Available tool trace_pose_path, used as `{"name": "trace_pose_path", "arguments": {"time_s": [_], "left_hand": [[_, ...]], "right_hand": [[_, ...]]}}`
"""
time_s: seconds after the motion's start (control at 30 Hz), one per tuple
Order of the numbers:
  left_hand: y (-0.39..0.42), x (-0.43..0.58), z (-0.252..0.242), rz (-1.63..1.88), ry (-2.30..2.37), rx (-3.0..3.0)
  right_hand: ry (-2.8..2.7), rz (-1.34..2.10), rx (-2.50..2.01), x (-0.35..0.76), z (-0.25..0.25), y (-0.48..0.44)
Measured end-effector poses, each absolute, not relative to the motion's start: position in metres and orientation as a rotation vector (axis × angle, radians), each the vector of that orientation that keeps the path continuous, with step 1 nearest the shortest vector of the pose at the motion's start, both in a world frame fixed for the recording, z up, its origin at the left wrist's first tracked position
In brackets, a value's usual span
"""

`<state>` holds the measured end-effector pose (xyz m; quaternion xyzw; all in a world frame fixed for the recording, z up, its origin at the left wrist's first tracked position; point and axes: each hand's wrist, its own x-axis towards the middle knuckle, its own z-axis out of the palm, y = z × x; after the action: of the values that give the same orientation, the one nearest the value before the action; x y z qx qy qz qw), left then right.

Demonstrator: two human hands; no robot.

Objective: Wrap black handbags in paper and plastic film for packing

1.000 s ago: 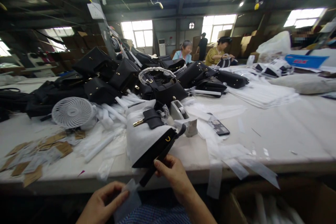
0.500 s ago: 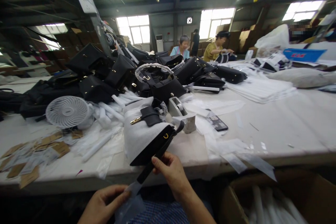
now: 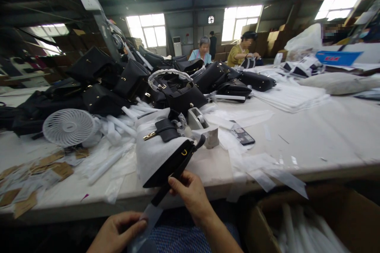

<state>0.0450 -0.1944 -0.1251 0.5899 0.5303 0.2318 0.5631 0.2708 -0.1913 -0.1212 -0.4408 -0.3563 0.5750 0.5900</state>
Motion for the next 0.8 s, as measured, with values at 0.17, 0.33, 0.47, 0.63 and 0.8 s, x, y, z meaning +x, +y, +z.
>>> {"name": "trace_pose_path", "arguments": {"time_s": [0.17, 0.33, 0.47, 0.63, 0.8], "left_hand": [[-0.194, 0.044, -0.125, 0.524, 1.250, 1.400], [-0.192, 0.045, -0.125, 0.549, 1.239, 1.379], [-0.187, 0.049, -0.126, 0.561, 1.211, 1.356], [-0.180, 0.063, -0.122, 0.610, 1.198, 1.363], [-0.180, 0.084, -0.117, 0.702, 1.264, 1.461]], "right_hand": [[-0.830, 1.337, -1.034, 0.270, -0.120, -0.191], [-0.842, 1.343, -1.036, 0.270, -0.120, -0.192], [-0.868, 1.340, -1.059, 0.272, -0.119, -0.192], [-0.904, 1.298, -1.140, 0.272, -0.117, -0.192], [-0.992, 1.177, -1.159, 0.271, -0.128, -0.197]]}}
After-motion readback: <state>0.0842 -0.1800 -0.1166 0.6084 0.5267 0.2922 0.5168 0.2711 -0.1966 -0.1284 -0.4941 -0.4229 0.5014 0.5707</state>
